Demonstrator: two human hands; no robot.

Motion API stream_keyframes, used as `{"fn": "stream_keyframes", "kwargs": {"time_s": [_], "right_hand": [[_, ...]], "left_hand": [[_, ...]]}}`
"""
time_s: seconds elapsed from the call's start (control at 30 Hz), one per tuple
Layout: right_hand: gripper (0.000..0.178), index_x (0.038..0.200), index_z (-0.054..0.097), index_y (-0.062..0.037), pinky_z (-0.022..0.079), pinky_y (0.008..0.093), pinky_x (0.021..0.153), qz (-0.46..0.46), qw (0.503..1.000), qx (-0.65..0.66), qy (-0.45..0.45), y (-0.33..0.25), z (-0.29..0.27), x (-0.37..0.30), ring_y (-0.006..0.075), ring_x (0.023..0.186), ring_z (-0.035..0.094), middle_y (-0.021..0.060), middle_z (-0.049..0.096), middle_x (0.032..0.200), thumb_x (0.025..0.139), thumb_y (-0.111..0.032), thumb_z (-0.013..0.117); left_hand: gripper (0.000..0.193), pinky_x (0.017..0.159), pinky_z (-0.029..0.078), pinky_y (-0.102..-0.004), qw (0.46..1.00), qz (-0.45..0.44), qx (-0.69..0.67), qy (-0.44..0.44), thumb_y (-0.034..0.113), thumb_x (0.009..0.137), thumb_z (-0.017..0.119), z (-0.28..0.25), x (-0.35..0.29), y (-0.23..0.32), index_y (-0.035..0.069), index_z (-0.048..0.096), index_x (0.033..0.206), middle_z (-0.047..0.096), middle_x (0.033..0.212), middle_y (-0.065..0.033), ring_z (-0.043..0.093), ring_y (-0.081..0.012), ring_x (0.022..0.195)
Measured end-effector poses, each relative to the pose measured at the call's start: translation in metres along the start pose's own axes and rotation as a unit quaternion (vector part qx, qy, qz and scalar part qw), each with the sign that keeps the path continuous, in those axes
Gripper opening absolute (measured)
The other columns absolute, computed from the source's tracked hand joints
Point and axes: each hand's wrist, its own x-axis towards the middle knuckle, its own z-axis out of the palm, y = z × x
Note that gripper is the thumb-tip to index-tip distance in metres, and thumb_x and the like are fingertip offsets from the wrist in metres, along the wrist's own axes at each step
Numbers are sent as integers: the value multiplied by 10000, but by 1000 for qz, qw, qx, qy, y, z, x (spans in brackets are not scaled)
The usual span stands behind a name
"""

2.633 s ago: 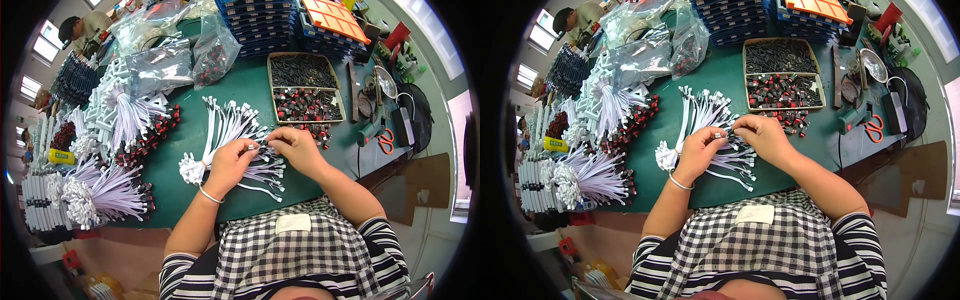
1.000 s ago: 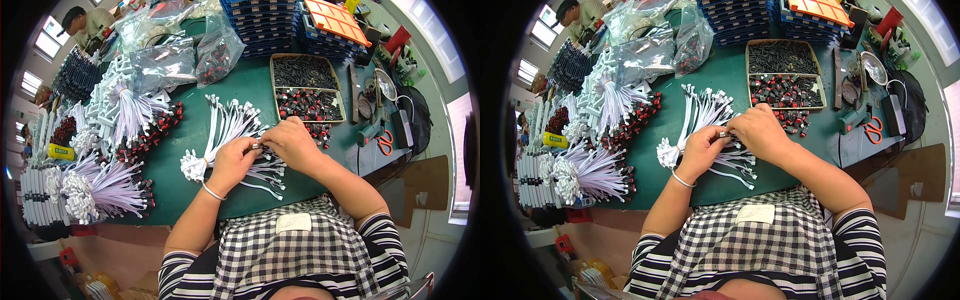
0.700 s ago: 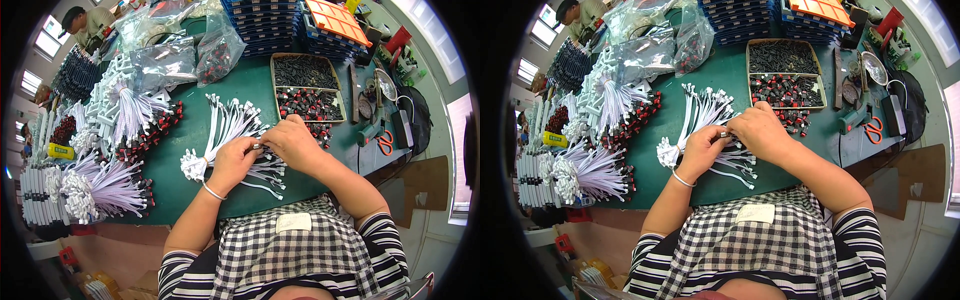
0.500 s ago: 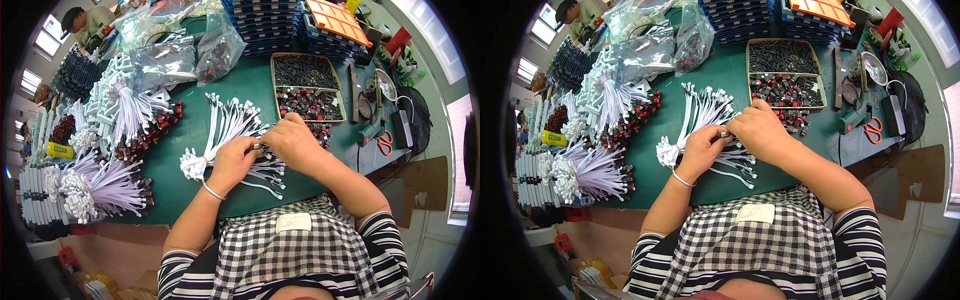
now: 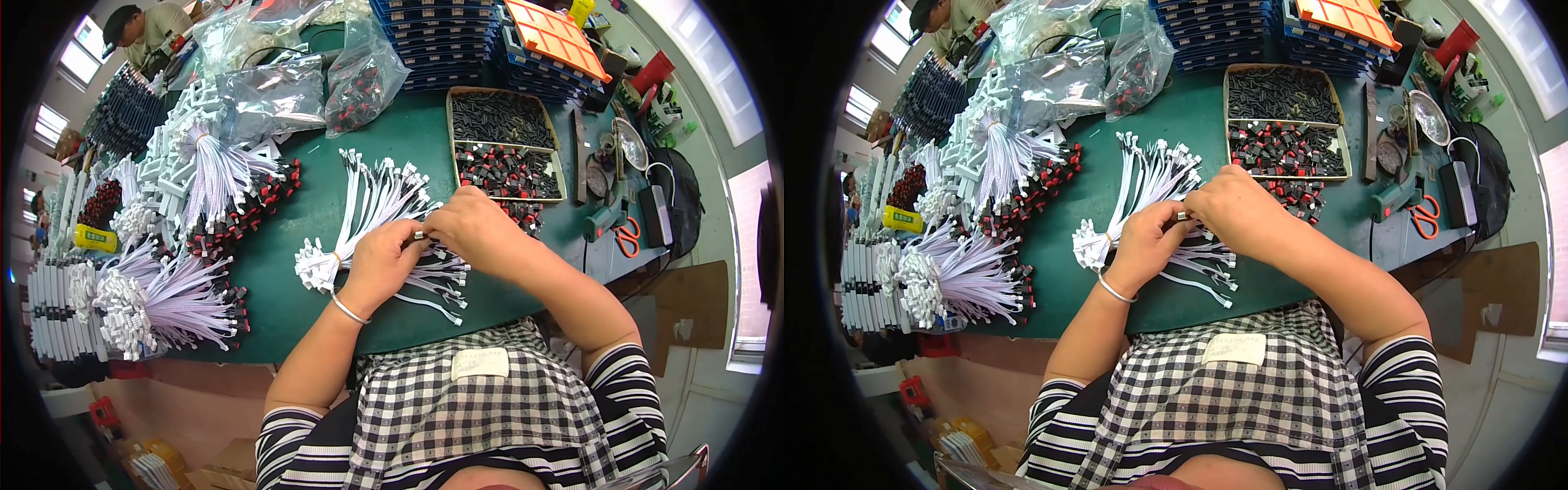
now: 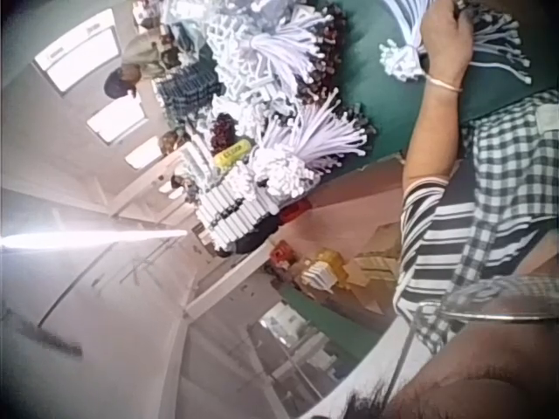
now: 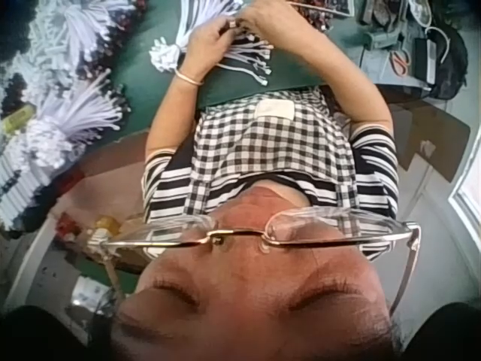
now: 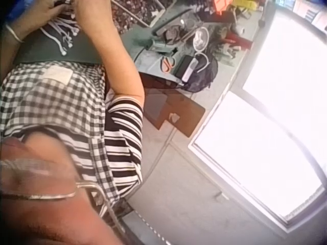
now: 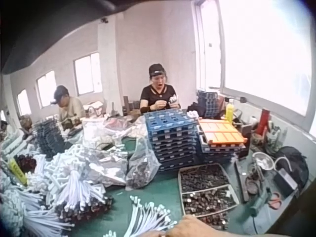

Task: The person attaches small connectors and components to white wire bundles by hand at a factory workbench.

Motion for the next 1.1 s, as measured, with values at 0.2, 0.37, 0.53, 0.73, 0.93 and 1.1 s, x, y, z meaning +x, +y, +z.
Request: {"fn": "stream_keyframes", "kwargs": {"time_s": [0.2,0.37,0.53,0.73,0.93,1.1], "right_hand": [[87,853,670,-52,456,415,775,14,999,33,25,4,9,2,309,765,598,118,628,730,818,-118,625],[103,866,691,-68,465,404,724,5,992,94,80,11,17,-3,316,710,594,121,627,703,825,-133,622],[139,900,709,-76,463,399,766,45,994,76,59,7,7,-6,293,768,616,96,677,795,834,-174,635],[155,921,714,-92,416,381,869,65,995,66,44,8,9,-15,251,808,620,68,694,823,852,-206,634],[139,958,687,-101,400,374,894,23,995,51,79,0,8,-15,227,719,615,59,668,727,837,-163,661],[138,943,654,-109,404,377,894,49,995,38,78,-1,13,-13,224,694,606,43,621,676,812,-148,675]], "left_hand": [[277,576,471,-330,994,-70,-83,5,96,780,715,0,-1,0,57,583,1021,645,746,-98,633,-252,638],[320,580,484,-300,994,-54,-90,9,76,759,740,-2,-1,1,64,567,1027,655,733,-83,645,-208,635],[254,578,472,-241,994,-77,-81,-12,51,783,729,-5,-1,4,34,581,988,637,725,-40,594,-100,624],[200,597,480,-257,995,-51,-90,-18,63,764,734,-5,-2,-2,16,626,926,643,748,-68,605,-133,643],[219,613,490,-285,993,-54,-106,-19,89,748,744,-4,-2,-2,14,635,923,642,780,-97,616,-184,656],[213,613,486,-291,989,-46,-142,6,93,745,747,-2,-2,-3,25,646,920,640,804,-90,610,-188,663]]}}
